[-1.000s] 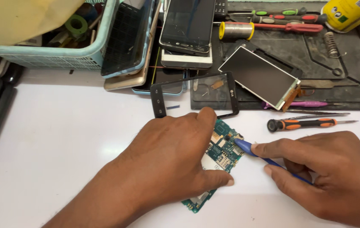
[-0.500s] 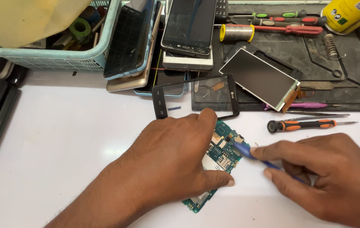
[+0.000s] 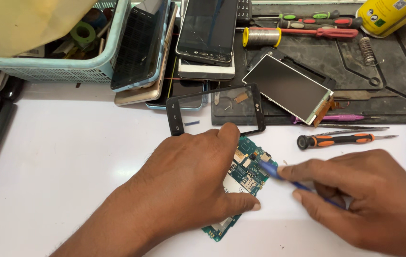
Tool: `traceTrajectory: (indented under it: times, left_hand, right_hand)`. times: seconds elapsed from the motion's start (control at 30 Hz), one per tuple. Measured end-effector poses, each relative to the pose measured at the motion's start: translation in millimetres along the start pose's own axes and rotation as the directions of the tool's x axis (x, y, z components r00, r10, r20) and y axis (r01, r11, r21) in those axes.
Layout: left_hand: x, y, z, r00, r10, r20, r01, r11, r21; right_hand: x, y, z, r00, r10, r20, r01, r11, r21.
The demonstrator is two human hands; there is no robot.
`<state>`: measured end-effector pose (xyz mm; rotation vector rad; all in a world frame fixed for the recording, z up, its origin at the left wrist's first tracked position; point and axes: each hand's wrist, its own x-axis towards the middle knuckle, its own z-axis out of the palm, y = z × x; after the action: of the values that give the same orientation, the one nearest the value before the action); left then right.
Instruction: The person disassembles a smartphone, prying off the frame and separating the display from the motherboard. They spray cleaning liquid on the exposed board and scrub it with a brush, then continue brushing the board's edges and connectors while holding it.
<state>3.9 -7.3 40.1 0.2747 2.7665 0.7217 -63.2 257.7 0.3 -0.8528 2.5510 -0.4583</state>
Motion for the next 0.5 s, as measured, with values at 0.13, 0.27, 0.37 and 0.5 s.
traceTrajectory:
  times: [0.13, 0.27, 0.37, 0.5]
  left_hand:
    - [-0.1, 0.0, -2.0, 1.000, -0.010, 0.019, 0.010, 1.000, -0.003]
    - [-0.4, 1.0, -2.2, 1.000, 0.004, 0.010, -0.004, 1.000, 0.002]
    - [0.8, 0.9, -2.7, 0.997, -0.044, 0.057, 0.044, 0.999, -0.003]
    - [-0.8, 0.6, -1.7, 1.000, 0.005, 0.013, -0.005, 1.000, 0.018]
  right_hand:
    - [0.2, -1.4, 0.2, 0.996, -0.087, 0.007, 0.087, 0.995, 0.045]
    - [0.2, -3.6, -2.1, 0.999, -0.037, 0.039, 0.036, 0.999, 0.020]
    - [0.0, -3.8, -2.4, 0.995, -0.010, 0.102, 0.005, 0.999, 0.048]
    - [-0.6, -1.7, 1.4, 0.998, 0.015, 0.064, -0.025, 0.990, 0.142]
